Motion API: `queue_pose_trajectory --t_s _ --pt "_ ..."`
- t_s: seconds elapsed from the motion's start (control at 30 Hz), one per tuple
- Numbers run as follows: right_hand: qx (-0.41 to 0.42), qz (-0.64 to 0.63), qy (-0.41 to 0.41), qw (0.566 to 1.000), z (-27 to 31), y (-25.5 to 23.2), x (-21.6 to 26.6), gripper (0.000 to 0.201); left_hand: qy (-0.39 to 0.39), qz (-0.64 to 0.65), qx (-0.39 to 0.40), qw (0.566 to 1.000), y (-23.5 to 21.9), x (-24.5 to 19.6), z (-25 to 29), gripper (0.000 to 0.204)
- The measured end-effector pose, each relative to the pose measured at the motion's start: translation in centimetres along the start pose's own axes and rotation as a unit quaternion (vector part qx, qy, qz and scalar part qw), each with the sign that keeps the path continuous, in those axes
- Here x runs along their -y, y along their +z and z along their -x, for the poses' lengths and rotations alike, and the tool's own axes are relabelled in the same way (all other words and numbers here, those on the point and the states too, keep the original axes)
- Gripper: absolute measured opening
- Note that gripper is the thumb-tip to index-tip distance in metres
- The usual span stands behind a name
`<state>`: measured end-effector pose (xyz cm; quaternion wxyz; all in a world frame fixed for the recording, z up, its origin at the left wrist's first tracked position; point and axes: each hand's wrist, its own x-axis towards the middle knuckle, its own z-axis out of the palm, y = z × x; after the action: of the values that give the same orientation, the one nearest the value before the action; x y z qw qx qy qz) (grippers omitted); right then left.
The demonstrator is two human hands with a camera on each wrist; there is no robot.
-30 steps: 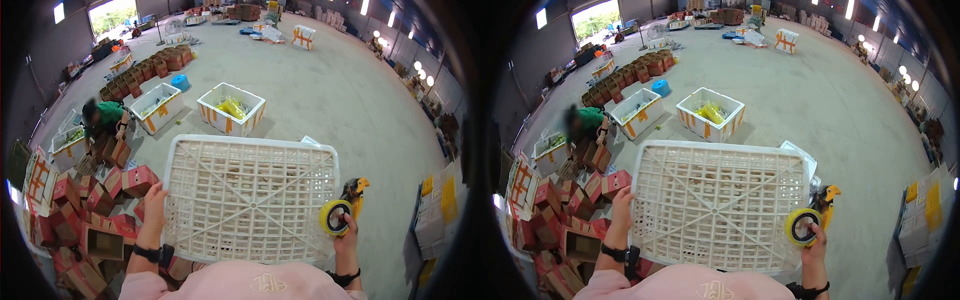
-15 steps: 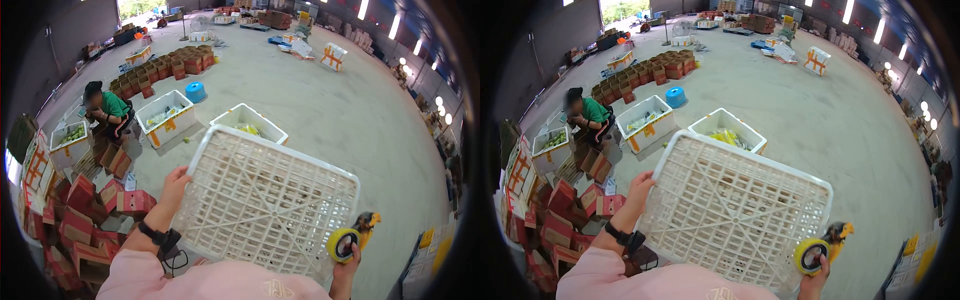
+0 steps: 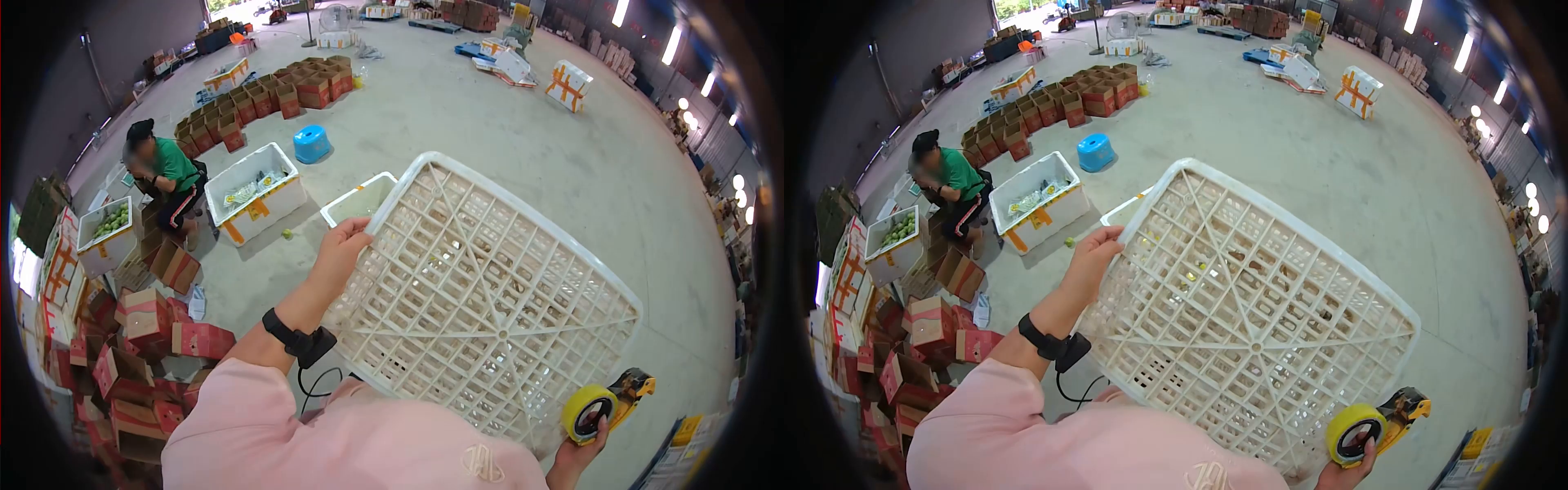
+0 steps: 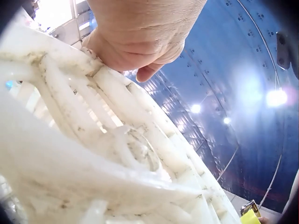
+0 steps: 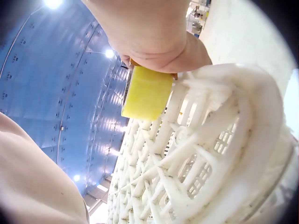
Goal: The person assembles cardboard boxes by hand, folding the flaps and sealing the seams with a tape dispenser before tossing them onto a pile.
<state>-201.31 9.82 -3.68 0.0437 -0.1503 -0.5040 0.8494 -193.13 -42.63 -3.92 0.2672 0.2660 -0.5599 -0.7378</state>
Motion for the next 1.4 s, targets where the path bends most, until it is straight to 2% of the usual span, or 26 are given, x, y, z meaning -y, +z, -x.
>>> queue_pose_trajectory --t_s 0.07,0.23,0.27,0.37,0.4,0.47,0.5,0.53,0.63,0.7,0.73,0.83,0.93,0.97,1.07,1.17,1.27,1.37,1.4 --pt "0.005 -0.001 -0.002 1.0 -1.0 -1.5 -2.5 0.023 0.003 0.007 0.011 1.0 0.0 1.9 -1.2 0.031" --pt "-0.029 0.005 -0.035 0.999 -10.3 2.3 -5.6 0.02 -0.001 -0.004 0.041 0.999 6.9 4.0 -13.9 0.029" --pt "-0.037 0.0 -0.046 0.998 -11.2 2.3 -8.1 0.02 -0.001 -0.011 0.054 0.998 6.9 5.8 -16.6 0.028" --pt "-0.001 0.025 -0.049 0.998 -15.7 5.2 -9.1 0.021 -0.021 -0.024 0.09 0.995 11.8 7.3 -25.6 0.028" --pt "-0.091 0.011 -0.051 0.995 -16.3 7.9 -9.6 0.022 -0.035 -0.028 0.101 0.994 13.4 7.6 -27.8 0.027" --pt "-0.092 0.011 -0.052 0.994 -18.8 8.1 -10.1 0.024 -0.049 -0.039 0.125 0.99 17.0 8.3 -32.5 0.027" --pt "-0.085 0.006 -0.052 0.995 -19.5 7.7 -14.1 0.025 -0.051 -0.048 0.134 0.989 15.9 11.5 -34.9 0.027" --pt "-0.127 0.004 -0.054 0.99 -20.7 7.9 -14.3 0.029 -0.058 -0.053 0.142 0.987 17.4 12.2 -36.7 0.027" --pt "-0.215 0.037 0.003 0.976 -24.9 12.6 -12.4 0.057 -0.051 -0.102 0.172 0.978 23.2 12.9 -40.9 0.029" --pt "-0.213 0.058 -0.016 0.975 -30.0 13.4 -11.5 0.051 -0.063 -0.091 0.158 0.981 27.1 14.0 -43.3 0.029" --pt "-0.209 0.064 -0.022 0.976 -30.4 12.9 -16.5 0.051 -0.054 -0.095 0.15 0.983 24.0 17.7 -44.3 0.029" --pt "-0.173 0.06 -0.024 0.983 -34.9 13.8 -14.4 0.051 -0.04 -0.066 0.112 0.991 25.8 18.3 -44.9 0.029" --pt "-0.129 0.053 -0.019 0.99 -40.9 15.7 -11.1 0.054 -0.039 -0.034 0.063 0.997 27.3 16.8 -46.0 0.028" --pt "-0.115 0.041 -0.014 0.992 -44.5 15.9 -14.4 0.055 -0.031 -0.035 0.049 0.998 26.7 18.8 -48.2 0.028" --pt "0.002 0.037 -0.04 0.998 -49.6 17.0 -14.5 0.032 -0.014 -0.035 0.008 0.999 26.7 17.8 -50.0 0.026" --pt "0.002 0.031 -0.038 0.999 -55.1 22.8 -14.7 0.033 -0.025 -0.023 -0.016 0.999 26.4 16.6 -54.3 0.026" --pt "0.047 0.056 0.001 0.997 -61.2 26.0 -17.9 0.031 -0.006 -0.052 -0.062 0.997 24.7 18.3 -58.8 0.026" --pt "0.004 0.115 0.021 0.993 -62.2 38.6 -20.1 0.057 -0.006 -0.097 -0.107 0.989 23.3 17.9 -65.6 0.026" --pt "0.01 0.101 0.027 0.994 -64.0 40.3 -21.3 0.048 -0.027 -0.117 -0.116 0.986 22.4 17.3 -67.8 0.025"
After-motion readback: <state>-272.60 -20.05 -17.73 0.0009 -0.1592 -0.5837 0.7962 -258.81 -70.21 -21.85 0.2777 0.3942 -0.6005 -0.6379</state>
